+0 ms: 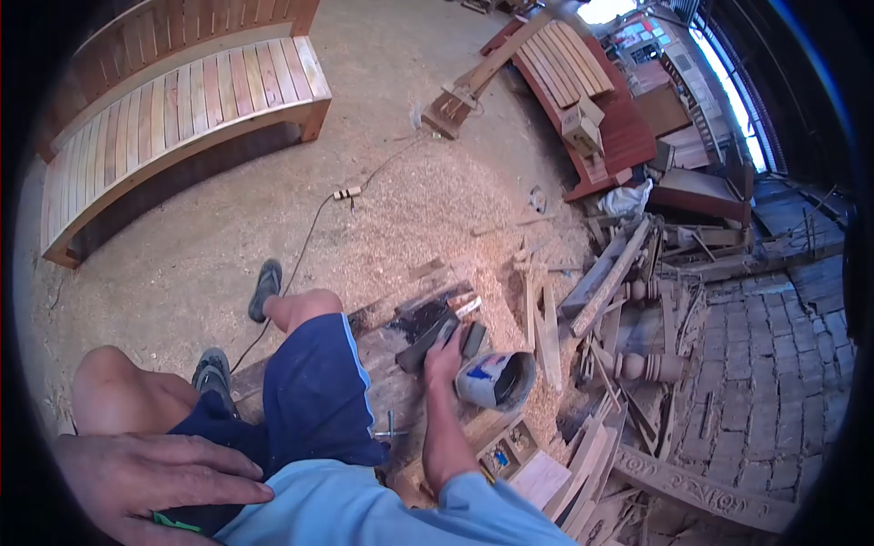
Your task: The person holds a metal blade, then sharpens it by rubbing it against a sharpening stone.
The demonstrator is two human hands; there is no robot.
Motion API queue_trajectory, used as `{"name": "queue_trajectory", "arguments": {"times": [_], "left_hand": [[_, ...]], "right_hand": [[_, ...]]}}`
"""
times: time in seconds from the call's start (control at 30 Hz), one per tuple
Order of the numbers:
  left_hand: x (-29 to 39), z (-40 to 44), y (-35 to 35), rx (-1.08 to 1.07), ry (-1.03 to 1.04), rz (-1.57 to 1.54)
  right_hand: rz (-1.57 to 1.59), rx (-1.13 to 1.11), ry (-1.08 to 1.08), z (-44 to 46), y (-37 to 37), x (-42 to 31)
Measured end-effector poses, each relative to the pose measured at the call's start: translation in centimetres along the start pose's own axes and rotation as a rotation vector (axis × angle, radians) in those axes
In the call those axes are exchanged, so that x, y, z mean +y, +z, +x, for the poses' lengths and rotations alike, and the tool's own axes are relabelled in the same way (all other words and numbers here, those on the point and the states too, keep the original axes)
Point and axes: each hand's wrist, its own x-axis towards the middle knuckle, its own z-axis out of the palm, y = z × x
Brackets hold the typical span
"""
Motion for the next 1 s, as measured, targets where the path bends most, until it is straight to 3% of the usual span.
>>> {"name": "queue_trajectory", "arguments": {"times": [0.1,0.17,0.23,0.3,0.4,0.53,0.67,0.77,0.8,0.9,1.0], "left_hand": [[0.8,-0.4,-1.9,-0.017,-0.004,0.149],[0.5,-0.3,-1.9,-0.06,-0.019,0.197],[0.3,0.0,-1.7,0.031,0.033,0.249],[0.4,-0.3,-2.0,0.087,0.064,0.285],[-1.1,-1.1,-2.6,0.301,0.074,0.714],[-3.2,-1.2,-1.9,0.513,-0.08,0.628],[-3.1,-1.0,-1.9,0.528,-0.001,0.67],[-3.3,-1.6,-2.1,0.604,-0.012,0.626],[-3.5,-1.5,-2.0,0.626,-0.026,0.592],[-3.6,-1.0,-1.7,0.58,-0.029,0.604],[-3.4,-1.1,-1.5,0.57,-0.001,0.631]], "right_hand": [[-0.063,0.291,-0.311,-1.7,3.0,3.9],[-0.072,0.201,-0.202,0.3,2.9,4.2],[-0.056,0.062,-0.018,3.3,1.8,2.8],[-0.064,0.09,-0.061,0.4,1.9,3.7],[-0.076,0.135,-0.178,-0.9,2.4,2.8],[-0.049,0.088,-0.181,-0.1,1.2,3.4],[-0.066,0.057,-0.037,0.8,0.7,0.6],[-0.1,0.364,-0.474,-2.5,3.0,3.8],[-0.105,0.356,-0.473,-1.9,2.3,3.1],[-0.107,0.012,-0.021,1.3,0.0,1.1],[-0.075,0.08,-0.112,-0.8,1.8,3.9]]}}
